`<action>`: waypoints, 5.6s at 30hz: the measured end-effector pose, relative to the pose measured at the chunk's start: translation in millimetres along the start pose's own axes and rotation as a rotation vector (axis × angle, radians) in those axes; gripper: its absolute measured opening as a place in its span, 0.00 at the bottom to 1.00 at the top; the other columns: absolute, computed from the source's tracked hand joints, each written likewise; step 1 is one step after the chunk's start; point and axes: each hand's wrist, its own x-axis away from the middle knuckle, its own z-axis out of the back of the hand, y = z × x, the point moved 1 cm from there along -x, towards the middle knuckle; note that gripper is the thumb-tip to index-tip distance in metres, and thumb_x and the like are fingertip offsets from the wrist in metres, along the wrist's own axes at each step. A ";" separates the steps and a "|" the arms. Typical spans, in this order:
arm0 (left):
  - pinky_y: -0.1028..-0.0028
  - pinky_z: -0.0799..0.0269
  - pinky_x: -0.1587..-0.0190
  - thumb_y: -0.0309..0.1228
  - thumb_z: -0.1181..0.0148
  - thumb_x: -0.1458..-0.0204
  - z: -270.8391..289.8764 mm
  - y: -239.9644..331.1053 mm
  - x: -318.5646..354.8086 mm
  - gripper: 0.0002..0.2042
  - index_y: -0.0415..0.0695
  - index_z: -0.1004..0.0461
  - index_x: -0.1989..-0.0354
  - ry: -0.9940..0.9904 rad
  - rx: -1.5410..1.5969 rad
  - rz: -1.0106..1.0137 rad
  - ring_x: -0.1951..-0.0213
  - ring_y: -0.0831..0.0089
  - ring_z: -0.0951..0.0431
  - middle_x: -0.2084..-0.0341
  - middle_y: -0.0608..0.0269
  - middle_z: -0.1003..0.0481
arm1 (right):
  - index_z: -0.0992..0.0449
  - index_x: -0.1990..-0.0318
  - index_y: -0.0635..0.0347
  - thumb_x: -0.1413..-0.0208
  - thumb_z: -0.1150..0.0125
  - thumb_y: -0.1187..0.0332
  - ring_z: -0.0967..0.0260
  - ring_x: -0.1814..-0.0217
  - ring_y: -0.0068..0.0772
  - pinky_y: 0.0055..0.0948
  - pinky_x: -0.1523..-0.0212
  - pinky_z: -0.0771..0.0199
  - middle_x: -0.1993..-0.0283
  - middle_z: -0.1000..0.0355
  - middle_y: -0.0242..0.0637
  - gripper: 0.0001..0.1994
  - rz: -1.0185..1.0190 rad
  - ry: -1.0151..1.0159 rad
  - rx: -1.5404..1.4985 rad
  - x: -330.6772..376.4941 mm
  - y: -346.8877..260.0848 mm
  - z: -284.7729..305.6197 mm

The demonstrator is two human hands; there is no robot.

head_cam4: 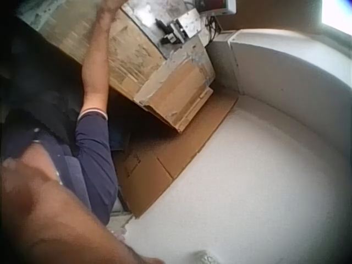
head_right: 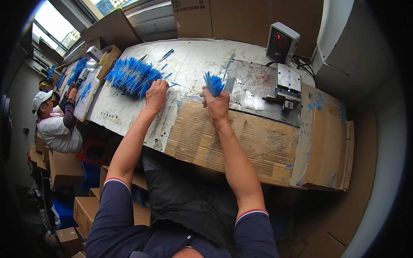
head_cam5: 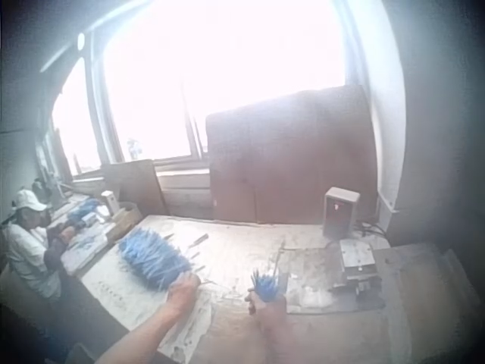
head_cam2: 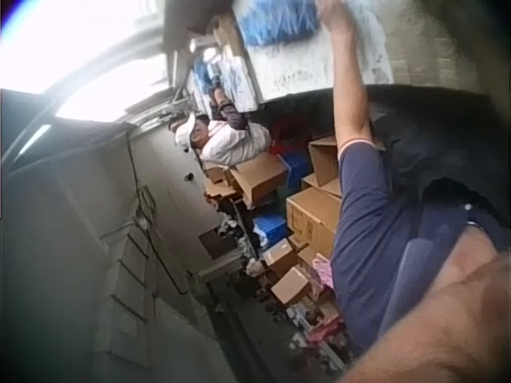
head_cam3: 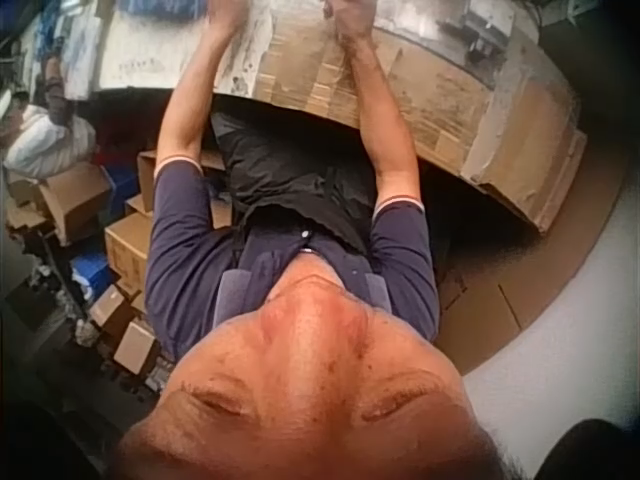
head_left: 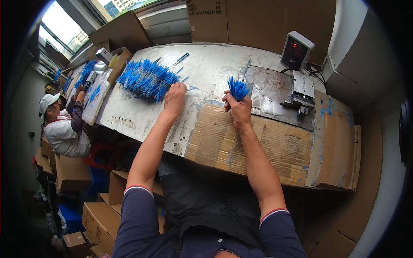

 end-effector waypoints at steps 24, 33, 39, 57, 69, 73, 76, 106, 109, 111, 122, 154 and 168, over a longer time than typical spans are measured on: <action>0.65 0.24 0.64 0.26 0.41 0.38 30.5 81.6 13.2 0.04 0.40 0.26 0.58 0.346 0.579 0.104 0.67 0.59 0.17 0.69 0.53 0.18 | 0.19 0.59 0.66 0.41 0.37 0.72 0.32 0.77 0.18 0.22 0.78 0.35 0.71 0.22 0.33 0.07 -0.087 -0.009 0.075 -0.4 -6.3 -0.8; 0.69 0.24 0.64 0.26 0.40 0.38 38.0 108.7 17.2 0.04 0.40 0.24 0.58 0.232 0.767 0.048 0.68 0.66 0.17 0.69 0.56 0.18 | 0.19 0.57 0.66 0.45 0.30 0.74 0.35 0.79 0.17 0.20 0.81 0.41 0.71 0.24 0.32 0.10 -0.192 -0.113 -0.221 1.2 -12.1 0.6; 0.72 0.23 0.66 0.23 0.38 0.40 32.6 118.1 25.1 0.05 0.40 0.22 0.57 0.265 0.817 0.044 0.69 0.71 0.19 0.69 0.56 0.19 | 0.18 0.57 0.63 0.44 0.31 0.74 0.29 0.75 0.22 0.23 0.76 0.32 0.68 0.22 0.32 0.08 -0.019 -0.132 -0.098 -0.6 -6.7 -2.0; 0.62 0.23 0.47 0.16 0.43 0.50 60.6 120.0 46.8 0.13 0.41 0.22 0.56 0.256 0.507 -0.646 0.50 0.55 0.22 0.53 0.54 0.24 | 0.20 0.58 0.64 0.42 0.31 0.72 0.23 0.67 0.26 0.24 0.65 0.23 0.64 0.20 0.35 0.07 -0.272 -0.252 -0.189 -1.4 -6.3 3.8; 0.62 0.29 0.47 0.24 0.36 0.51 27.9 -2.4 41.9 0.10 0.43 0.19 0.59 0.130 0.235 0.076 0.49 0.56 0.27 0.56 0.58 0.22 | 0.22 0.57 0.69 0.42 0.34 0.73 0.30 0.77 0.22 0.24 0.78 0.28 0.69 0.23 0.38 0.09 -0.145 -0.145 -0.111 2.1 -11.0 1.8; 0.61 0.31 0.48 0.25 0.36 0.50 16.7 -15.8 37.1 0.06 0.45 0.22 0.64 0.011 0.238 0.015 0.52 0.56 0.28 0.60 0.60 0.24 | 0.22 0.55 0.69 0.44 0.34 0.75 0.29 0.74 0.22 0.24 0.76 0.27 0.66 0.22 0.39 0.10 -0.138 -0.181 -0.027 2.0 -7.2 1.4; 0.61 0.34 0.52 0.24 0.40 0.47 12.4 -14.1 36.9 0.04 0.46 0.26 0.64 0.044 0.153 -0.086 0.55 0.57 0.28 0.65 0.59 0.26 | 0.21 0.55 0.67 0.42 0.35 0.75 0.26 0.71 0.24 0.26 0.71 0.24 0.64 0.21 0.38 0.09 -0.094 -0.181 0.005 2.7 -3.5 0.1; 0.68 0.22 0.55 0.28 0.38 0.42 34.5 105.1 37.1 0.08 0.36 0.22 0.59 0.196 1.167 0.431 0.56 0.63 0.20 0.57 0.54 0.23 | 0.24 0.55 0.68 0.37 0.45 0.75 0.20 0.61 0.31 0.29 0.58 0.18 0.61 0.21 0.40 0.07 -0.230 -0.312 0.099 10.8 0.5 -8.9; 0.74 0.24 0.58 0.28 0.37 0.42 19.6 127.3 32.9 0.07 0.37 0.22 0.60 0.114 1.282 0.465 0.61 0.73 0.21 0.62 0.61 0.23 | 0.22 0.53 0.66 0.44 0.44 0.78 0.24 0.60 0.24 0.26 0.58 0.22 0.58 0.23 0.32 0.12 -0.131 -0.293 0.069 7.0 18.1 -5.6; 0.78 0.25 0.62 0.28 0.37 0.41 20.3 131.5 29.5 0.06 0.40 0.22 0.59 0.010 1.515 0.585 0.66 0.81 0.23 0.69 0.69 0.22 | 0.22 0.54 0.65 0.45 0.44 0.78 0.24 0.60 0.24 0.27 0.58 0.22 0.59 0.23 0.31 0.11 -0.174 -0.287 -0.016 10.3 9.3 -5.2; 0.63 0.25 0.59 0.34 0.37 0.43 31.8 86.9 11.9 0.10 0.40 0.21 0.60 0.168 0.889 0.570 0.65 0.60 0.18 0.64 0.51 0.19 | 0.23 0.54 0.68 0.46 0.39 0.77 0.25 0.69 0.29 0.32 0.64 0.20 0.67 0.23 0.37 0.12 -0.310 -0.236 -0.332 10.1 -10.9 3.6; 0.80 0.35 0.78 0.33 0.41 0.38 14.7 25.6 2.2 0.08 0.42 0.20 0.60 -0.380 1.195 0.675 0.81 0.82 0.28 0.77 0.65 0.20 | 0.23 0.55 0.67 0.41 0.35 0.73 0.24 0.72 0.27 0.29 0.70 0.20 0.67 0.23 0.35 0.09 -0.287 -0.098 -0.233 2.6 5.6 4.1; 0.80 0.29 0.66 0.34 0.49 0.31 30.7 98.8 25.3 0.12 0.39 0.23 0.52 -0.489 1.580 0.467 0.72 0.81 0.24 0.72 0.68 0.22 | 0.20 0.59 0.64 0.47 0.29 0.73 0.25 0.71 0.25 0.24 0.74 0.27 0.68 0.22 0.33 0.10 -0.198 -0.070 -0.214 -1.3 12.9 5.4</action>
